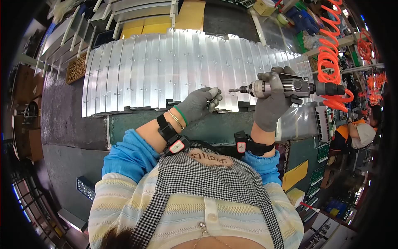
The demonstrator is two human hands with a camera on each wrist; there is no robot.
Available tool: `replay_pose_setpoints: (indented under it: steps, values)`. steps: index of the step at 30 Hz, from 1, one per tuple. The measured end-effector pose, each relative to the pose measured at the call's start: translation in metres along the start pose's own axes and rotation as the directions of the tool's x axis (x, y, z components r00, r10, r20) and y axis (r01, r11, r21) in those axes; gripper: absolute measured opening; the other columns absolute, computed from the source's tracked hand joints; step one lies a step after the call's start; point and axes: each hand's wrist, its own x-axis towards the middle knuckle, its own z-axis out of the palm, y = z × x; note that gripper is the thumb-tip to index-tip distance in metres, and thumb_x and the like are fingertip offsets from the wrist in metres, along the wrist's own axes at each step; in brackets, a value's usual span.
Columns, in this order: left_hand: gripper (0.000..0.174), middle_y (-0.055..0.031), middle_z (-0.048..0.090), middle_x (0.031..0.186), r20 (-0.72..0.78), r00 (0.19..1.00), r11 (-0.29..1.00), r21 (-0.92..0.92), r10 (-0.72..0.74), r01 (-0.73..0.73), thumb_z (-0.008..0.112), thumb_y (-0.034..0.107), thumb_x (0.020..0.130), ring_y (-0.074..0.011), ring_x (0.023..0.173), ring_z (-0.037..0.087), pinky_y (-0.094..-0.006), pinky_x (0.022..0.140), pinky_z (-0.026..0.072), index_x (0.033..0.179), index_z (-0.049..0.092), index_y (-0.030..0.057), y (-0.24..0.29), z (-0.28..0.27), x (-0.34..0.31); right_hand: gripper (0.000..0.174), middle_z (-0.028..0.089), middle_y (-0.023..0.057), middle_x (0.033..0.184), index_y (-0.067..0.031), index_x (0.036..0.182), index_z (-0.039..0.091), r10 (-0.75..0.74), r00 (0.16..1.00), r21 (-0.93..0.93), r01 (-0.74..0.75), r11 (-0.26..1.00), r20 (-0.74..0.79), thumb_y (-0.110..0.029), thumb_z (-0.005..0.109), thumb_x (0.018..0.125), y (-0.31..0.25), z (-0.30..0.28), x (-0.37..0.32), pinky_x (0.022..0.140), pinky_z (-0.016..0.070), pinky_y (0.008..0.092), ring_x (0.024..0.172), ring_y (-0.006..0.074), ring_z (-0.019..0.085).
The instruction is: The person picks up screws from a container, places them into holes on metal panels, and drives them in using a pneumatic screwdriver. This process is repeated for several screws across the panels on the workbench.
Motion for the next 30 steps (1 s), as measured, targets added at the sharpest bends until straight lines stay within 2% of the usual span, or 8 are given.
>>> replay_pose_setpoints:
  steps: [3, 12, 15, 19, 22, 25, 26, 30]
  values:
    - [0.025, 0.002, 0.05, 0.077, 0.019, 0.999, 0.999, -0.014, -0.035, 0.035, 0.051, 0.031, 0.096, -0.0037, 0.063, 0.045, -0.0125, 0.049, 0.0419, 0.095, 0.051, 0.0057, -0.002, 0.009, 0.001, 0.041, 0.056, 0.0118, 0.097, 0.0001, 0.119, 0.043, 0.09, 0.996, 0.135, -0.088, 0.987, -0.014, 0.004, 0.056, 0.08, -0.006, 0.001, -0.005, 0.049, 0.0487, 0.0304, 0.073, 0.0211, 0.06]
    - [0.039, 0.0048, 0.046, 0.064, -0.113, 0.989, 0.986, 0.123, -0.1, 0.114, 0.047, 0.044, 0.095, -0.0017, 0.048, 0.037, -0.0143, 0.039, 0.035, 0.081, 0.053, 0.0086, -0.009, 0.023, 0.003, 0.041, 0.056, 0.0107, 0.097, -0.0012, 0.118, 0.042, 0.102, 0.994, 0.093, -0.099, 0.991, -0.028, 0.0, 0.059, 0.08, 0.002, -0.008, -0.01, 0.064, 0.0528, 0.0349, 0.076, 0.0202, 0.06]
    - [0.04, 0.004, 0.048, 0.064, -0.033, 0.994, 0.98, 0.168, -0.101, 0.105, 0.047, 0.045, 0.095, -0.002, 0.046, 0.036, -0.0149, 0.038, 0.0338, 0.079, 0.053, 0.0087, -0.009, 0.02, 0.001, 0.041, 0.056, 0.0106, 0.097, -0.0013, 0.118, 0.043, 0.107, 0.992, 0.085, -0.101, 0.991, -0.069, 0.0, 0.059, 0.08, 0.005, -0.013, -0.007, 0.07, 0.0533, 0.0354, 0.075, 0.0192, 0.06]
    - [0.039, 0.0019, 0.051, 0.067, -0.088, 0.988, 0.975, 0.171, -0.128, 0.141, 0.046, 0.043, 0.096, -0.0024, 0.048, 0.038, -0.0167, 0.038, 0.0344, 0.083, 0.054, 0.0072, -0.01, 0.022, 0.007, 0.04, 0.056, 0.0109, 0.097, -0.0014, 0.117, 0.043, 0.108, 0.984, 0.058, -0.101, 0.993, -0.141, 0.0, 0.059, 0.079, 0.004, -0.016, -0.002, 0.072, 0.0537, 0.0369, 0.074, 0.0193, 0.06]
    - [0.035, -0.002, 0.056, 0.076, -0.139, 0.989, 0.987, 0.142, -0.055, 0.075, 0.047, 0.037, 0.097, -0.003, 0.052, 0.042, -0.0161, 0.04, 0.0376, 0.092, 0.055, 0.003, -0.01, 0.025, 0.012, 0.038, 0.057, 0.0103, 0.093, -0.0011, 0.114, 0.045, 0.054, 0.989, 0.091, -0.042, 0.995, -0.138, 0.002, 0.059, 0.079, 0.009, -0.021, 0.005, 0.065, 0.0538, 0.0337, 0.072, 0.0187, 0.06]
    - [0.028, -0.0069, 0.06, 0.09, -0.204, 0.978, 0.998, 0.061, 0.048, -0.036, 0.048, 0.025, 0.097, -0.0033, 0.058, 0.046, -0.0137, 0.044, 0.0443, 0.103, 0.054, -0.0014, -0.002, 0.027, 0.008, 0.035, 0.057, 0.0094, 0.09, -0.0006, 0.11, 0.048, -0.063, 0.996, -0.03, 0.061, 0.998, -0.07, 0.005, 0.06, 0.078, 0.015, -0.031, 0.017, 0.054, 0.0513, 0.0282, 0.069, 0.0174, 0.059]
    - [0.026, -0.0079, 0.06, 0.094, -0.211, 0.976, 0.998, 0.018, 0.062, -0.059, 0.048, 0.021, 0.097, -0.0034, 0.06, 0.047, -0.0133, 0.046, 0.0458, 0.106, 0.053, -0.0025, 0.002, 0.029, 0.005, 0.033, 0.057, 0.009, 0.086, -0.0002, 0.107, 0.051, -0.15, 0.985, -0.088, 0.142, 0.986, -0.087, 0.007, 0.061, 0.077, 0.025, -0.035, 0.024, 0.045, 0.0455, 0.0244, 0.066, 0.015, 0.057]
    - [0.022, -0.0084, 0.059, 0.098, -0.226, 0.971, 0.995, -0.04, 0.083, -0.095, 0.048, 0.014, 0.096, -0.0025, 0.065, 0.048, -0.0108, 0.049, 0.0455, 0.11, 0.051, -0.0039, 0.002, 0.027, 0.005, 0.038, 0.058, 0.0096, 0.083, 0.0002, 0.111, 0.049, -0.018, 0.999, -0.094, 0.014, 0.995, -0.04, 0.007, 0.06, 0.076, 0.041, -0.043, 0.031, 0.04, 0.04, 0.0248, 0.054, 0.0115, 0.052]
